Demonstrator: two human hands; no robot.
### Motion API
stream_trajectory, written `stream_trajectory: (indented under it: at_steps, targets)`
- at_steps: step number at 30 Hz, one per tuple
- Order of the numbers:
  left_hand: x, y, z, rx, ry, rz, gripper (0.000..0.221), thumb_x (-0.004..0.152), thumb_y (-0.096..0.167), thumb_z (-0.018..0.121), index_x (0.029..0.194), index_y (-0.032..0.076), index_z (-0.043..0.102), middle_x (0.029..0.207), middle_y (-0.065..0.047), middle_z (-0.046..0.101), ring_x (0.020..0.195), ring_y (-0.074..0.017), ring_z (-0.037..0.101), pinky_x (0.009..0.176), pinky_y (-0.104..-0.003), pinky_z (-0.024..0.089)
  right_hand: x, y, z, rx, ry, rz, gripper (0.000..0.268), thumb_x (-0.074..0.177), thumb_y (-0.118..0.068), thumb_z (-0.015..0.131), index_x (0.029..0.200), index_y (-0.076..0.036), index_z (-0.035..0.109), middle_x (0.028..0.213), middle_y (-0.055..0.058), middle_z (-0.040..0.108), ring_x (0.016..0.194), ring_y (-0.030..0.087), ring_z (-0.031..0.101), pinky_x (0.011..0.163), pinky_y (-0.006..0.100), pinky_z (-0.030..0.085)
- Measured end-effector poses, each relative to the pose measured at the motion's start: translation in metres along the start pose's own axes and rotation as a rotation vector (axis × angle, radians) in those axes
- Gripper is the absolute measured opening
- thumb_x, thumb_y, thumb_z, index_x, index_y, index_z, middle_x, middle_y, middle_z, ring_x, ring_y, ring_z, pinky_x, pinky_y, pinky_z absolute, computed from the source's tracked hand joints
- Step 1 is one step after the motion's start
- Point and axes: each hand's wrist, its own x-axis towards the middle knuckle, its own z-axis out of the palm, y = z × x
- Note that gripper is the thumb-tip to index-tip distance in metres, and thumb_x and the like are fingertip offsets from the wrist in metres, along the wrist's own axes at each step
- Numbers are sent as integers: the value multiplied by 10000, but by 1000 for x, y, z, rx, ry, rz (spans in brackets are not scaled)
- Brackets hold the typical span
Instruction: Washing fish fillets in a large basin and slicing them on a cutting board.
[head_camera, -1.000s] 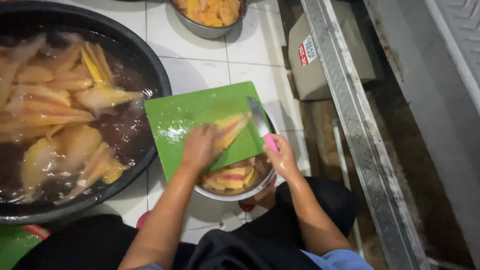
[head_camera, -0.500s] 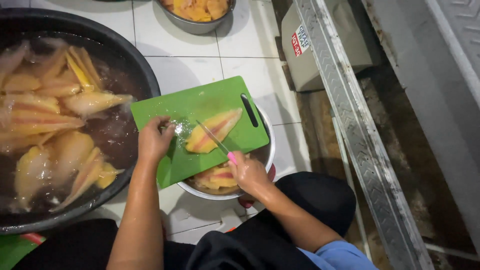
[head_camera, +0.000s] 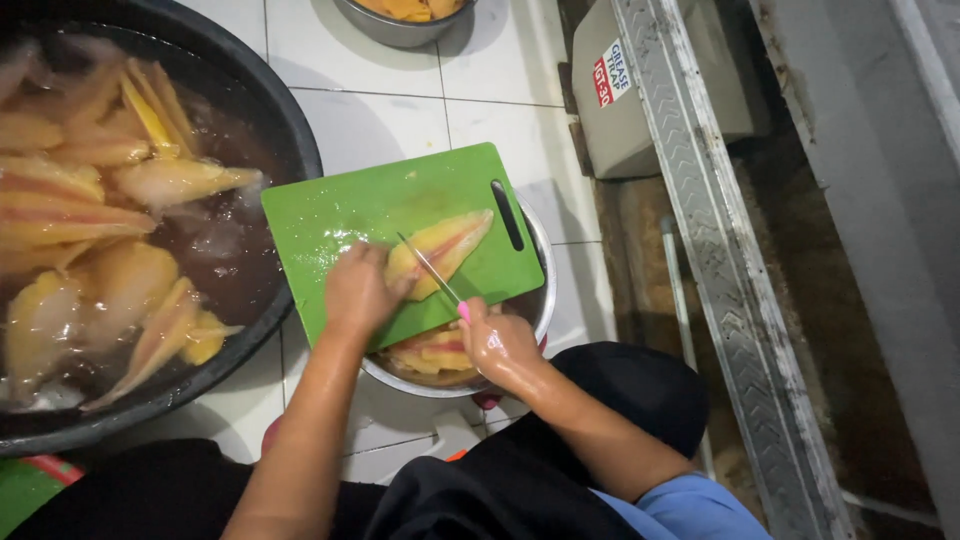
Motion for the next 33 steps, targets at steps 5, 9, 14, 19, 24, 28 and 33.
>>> stream_trajectory:
  at_steps: [5,9,14,19,24,28,33]
  targets:
    - [-1,-3,24,41,61,24,529,775,471,679,1087,45,645,1005,-139,584,876,-356,627,752,-426,519,5,-1,-5,-58,-84,24,280,923,-344,340,939,-77,423,636,203,642,657,396,664,670,511,502]
    - [0,-10,35,65,157,48,527,748,527,670,1029,81,665,918,-105,590,820,-329,642,699,-400,515,15,-3,-13,-68,-230,81,291,916,-349,318,966,-74,399,694,192,654,733,409,660,719,517,493]
    - [2,-12,37,52,182,60,518,746,532,667,1007,84,666,894,-107,595,809,-328,643,683,-402,511,21,-10,-31,-36,-371,139,324,927,-347,281,1001,-52,394,780,224,662,824,435,649,782,522,478]
    - [4,-15,41,56,117,32,525,744,540,665,1029,98,661,915,-92,596,839,-309,640,709,-391,499,29,-9,-28,-94,-428,154,343,927,-373,281,1021,-64,396,806,208,663,849,419,651,789,516,479]
    - [2,-15,45,53,113,35,517,740,517,677,1033,93,657,914,-90,600,845,-306,639,710,-389,496,48,-33,-37,26,-411,166,349,930,-314,234,1076,-28,372,866,242,661,902,449,636,822,538,460]
    - [2,-15,39,56,171,74,528,707,503,705,1014,76,654,893,-102,603,832,-312,643,709,-400,509,37,-40,-46,37,-362,169,323,962,-286,257,1088,-20,391,878,245,659,908,438,639,831,527,472]
    - [3,-14,38,32,140,49,491,747,492,682,1031,92,658,900,-90,600,836,-285,633,698,-383,491,3,-12,-20,-34,-383,178,376,952,-337,270,1085,-17,416,855,258,657,893,436,642,833,525,475]
